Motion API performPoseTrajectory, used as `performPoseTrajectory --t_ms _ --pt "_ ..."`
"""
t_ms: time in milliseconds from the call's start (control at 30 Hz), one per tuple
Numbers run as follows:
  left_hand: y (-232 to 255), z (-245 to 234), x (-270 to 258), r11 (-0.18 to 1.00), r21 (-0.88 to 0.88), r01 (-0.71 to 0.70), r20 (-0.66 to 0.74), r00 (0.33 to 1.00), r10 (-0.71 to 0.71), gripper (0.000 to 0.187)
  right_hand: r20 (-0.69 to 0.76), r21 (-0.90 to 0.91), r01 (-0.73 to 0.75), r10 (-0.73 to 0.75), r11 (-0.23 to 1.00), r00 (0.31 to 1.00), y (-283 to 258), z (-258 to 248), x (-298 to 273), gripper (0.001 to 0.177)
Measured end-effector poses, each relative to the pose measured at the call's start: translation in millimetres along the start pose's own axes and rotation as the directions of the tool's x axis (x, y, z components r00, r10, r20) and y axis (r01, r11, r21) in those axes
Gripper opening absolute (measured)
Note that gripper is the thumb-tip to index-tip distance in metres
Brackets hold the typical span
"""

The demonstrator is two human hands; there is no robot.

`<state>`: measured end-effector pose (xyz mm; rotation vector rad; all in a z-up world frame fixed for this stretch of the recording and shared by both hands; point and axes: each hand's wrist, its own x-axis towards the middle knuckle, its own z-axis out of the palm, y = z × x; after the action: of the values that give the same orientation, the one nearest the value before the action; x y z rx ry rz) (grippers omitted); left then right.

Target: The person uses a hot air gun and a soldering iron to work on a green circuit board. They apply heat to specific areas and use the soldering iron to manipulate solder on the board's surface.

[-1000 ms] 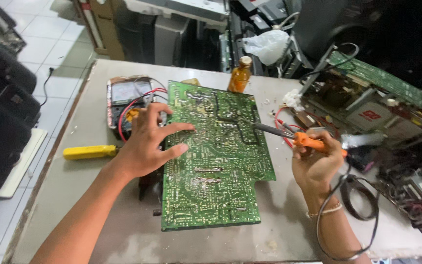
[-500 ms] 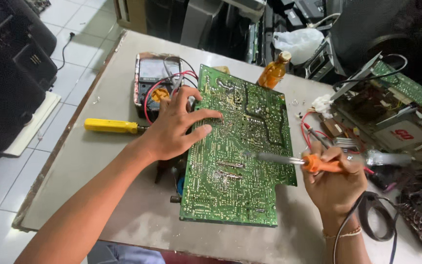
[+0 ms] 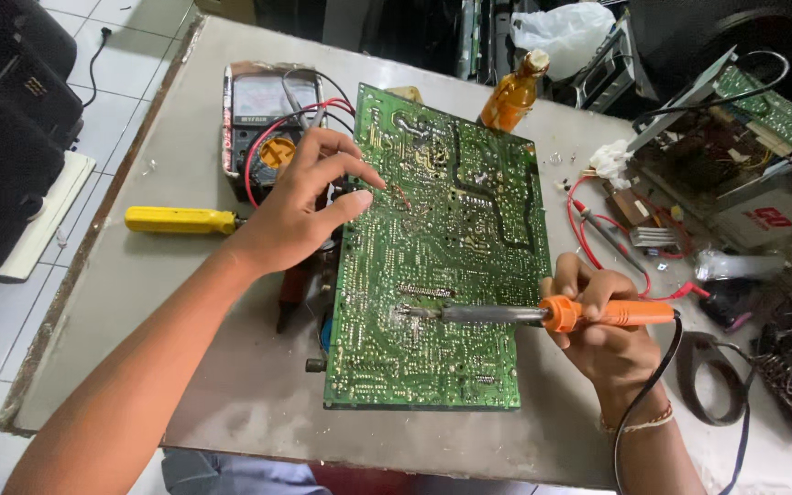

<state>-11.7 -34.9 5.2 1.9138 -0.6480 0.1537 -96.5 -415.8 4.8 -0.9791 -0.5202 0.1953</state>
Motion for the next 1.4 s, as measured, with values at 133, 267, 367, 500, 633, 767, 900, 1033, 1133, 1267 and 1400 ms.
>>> performPoseTrajectory --t_ms 133,267,367,500,633,767,900,1033,1133,1267,1400 --pt "3.6 -12.2 -3.2 0.994 -0.064 0.091 0.026 0.996 -0.089 0.024 -0.046 -0.008 0.06 -0.06 0.998 0.997 -1.1 -1.9 -2.3 0.014" --pt "34.0 -15.5 -10.6 0.994 0.114 -0.005 -0.193 0.981 0.027 0.009 -0.175 0.133 0.095 -0.071 0.987 0.982 -0.1 -19.8 -8.5 0.01" --pt "54.7 -17.5 -45.2 0.986 0.163 -0.032 -0.305 0.949 0.081 0.013 -0.184 0.078 0.204 -0.186 0.976 0.965 10.8 -33.3 -6.7 0.01" --pt "83.9 4.6 -114.0 0.987 0.147 -0.063 -0.336 0.936 0.11 0.028 -0.206 0.082 0.207 -0.186 0.975 0.961 5.0 -18.6 -2.2 0.01" --pt "94.3 20.7 -161.9 0.986 0.168 0.02 -0.234 0.972 0.02 0.016 -0.212 0.147 0.123 -0.09 0.981 0.973 4.4 -7.5 -2.1 0.006" --pt "75.6 39.2 -179.3 0.977 0.141 0.16 -0.203 0.971 -0.13 0.068 -0.177 0.145 0.127 -0.101 0.981 0.979 4.1 -3.9 0.1 0.006" --pt "73.8 54.7 -170.1 0.966 0.157 0.204 -0.085 0.978 -0.192 0.073 -0.155 0.145 0.125 -0.102 0.982 0.983 4.5 -2.3 0.5 0.008" --pt "63.7 61.6 -159.0 0.984 0.144 0.106 -0.104 0.99 -0.091 0.028 -0.169 0.111 0.104 -0.085 0.988 0.982 3.4 -4.9 -2.0 0.01" --pt "58.6 58.8 -157.7 0.99 0.098 0.1 -0.129 0.988 -0.087 0.015 -0.167 0.127 0.114 -0.092 0.985 0.982 2.7 -2.3 0.2 0.012" --pt "51.2 54.5 -163.5 0.969 -0.01 0.245 -0.156 0.957 -0.244 0.014 -0.145 0.162 0.144 -0.121 0.976 0.982 0.5 3.8 1.0 0.013" --pt "53.6 56.0 -162.9 0.964 0.022 0.265 -0.189 0.948 -0.257 0.013 -0.12 0.117 0.13 -0.116 0.985 0.986 -3.4 4.3 -1.4 0.011"
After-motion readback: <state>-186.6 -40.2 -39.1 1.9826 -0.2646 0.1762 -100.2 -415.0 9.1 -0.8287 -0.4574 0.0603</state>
